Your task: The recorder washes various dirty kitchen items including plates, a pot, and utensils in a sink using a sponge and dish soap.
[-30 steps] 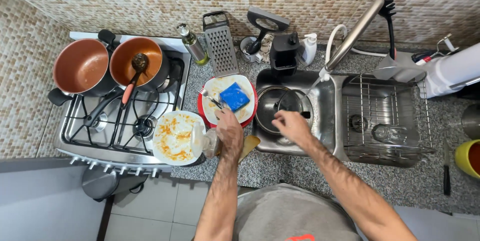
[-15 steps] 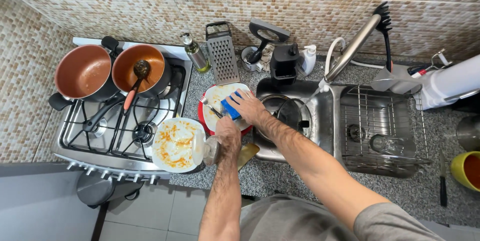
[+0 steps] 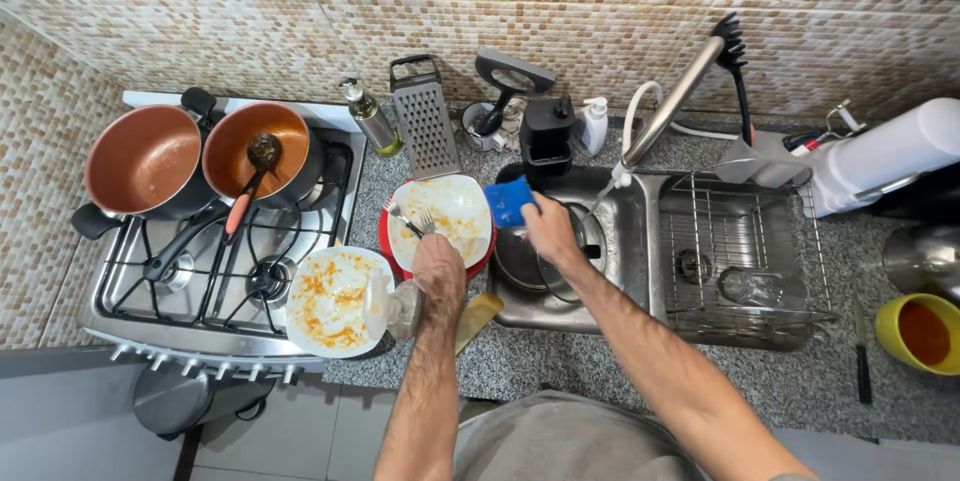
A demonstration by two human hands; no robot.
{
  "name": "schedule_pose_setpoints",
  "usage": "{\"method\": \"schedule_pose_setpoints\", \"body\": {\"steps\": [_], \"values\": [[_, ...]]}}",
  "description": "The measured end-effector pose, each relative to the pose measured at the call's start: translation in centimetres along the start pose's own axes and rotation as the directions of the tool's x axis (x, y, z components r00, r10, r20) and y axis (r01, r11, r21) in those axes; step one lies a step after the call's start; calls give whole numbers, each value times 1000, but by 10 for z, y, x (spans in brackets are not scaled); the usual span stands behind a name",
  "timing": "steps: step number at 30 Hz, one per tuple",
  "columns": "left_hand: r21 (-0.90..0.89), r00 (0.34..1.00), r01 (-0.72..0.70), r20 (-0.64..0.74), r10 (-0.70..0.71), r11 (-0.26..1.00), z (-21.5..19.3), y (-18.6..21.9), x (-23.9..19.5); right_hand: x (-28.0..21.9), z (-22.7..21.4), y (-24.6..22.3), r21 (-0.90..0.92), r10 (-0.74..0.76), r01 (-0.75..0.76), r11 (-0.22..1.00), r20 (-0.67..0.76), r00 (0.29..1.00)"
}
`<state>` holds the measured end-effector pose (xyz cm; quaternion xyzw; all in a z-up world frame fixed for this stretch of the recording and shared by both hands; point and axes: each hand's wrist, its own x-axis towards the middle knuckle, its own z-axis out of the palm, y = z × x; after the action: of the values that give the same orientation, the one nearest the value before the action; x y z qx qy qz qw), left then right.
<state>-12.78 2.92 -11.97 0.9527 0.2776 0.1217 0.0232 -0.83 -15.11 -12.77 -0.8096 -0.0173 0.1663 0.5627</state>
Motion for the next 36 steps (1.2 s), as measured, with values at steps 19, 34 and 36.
{"method": "schedule_pose_setpoints", "body": {"steps": [19, 34, 36], "values": [[-861, 719, 253, 472, 509, 441, -38, 125, -92, -148, -98, 29, 943, 162, -6, 331, -51, 985], [-889, 664, 162, 420, 618, 429, -54, 143, -114, -119, -99, 12, 359, 70, 187, 915, -595, 801], [-879, 657, 168, 437, 614, 446, -39, 143, -116, -113, -106, 13, -26, -49, 42, 999, -626, 778]]}}
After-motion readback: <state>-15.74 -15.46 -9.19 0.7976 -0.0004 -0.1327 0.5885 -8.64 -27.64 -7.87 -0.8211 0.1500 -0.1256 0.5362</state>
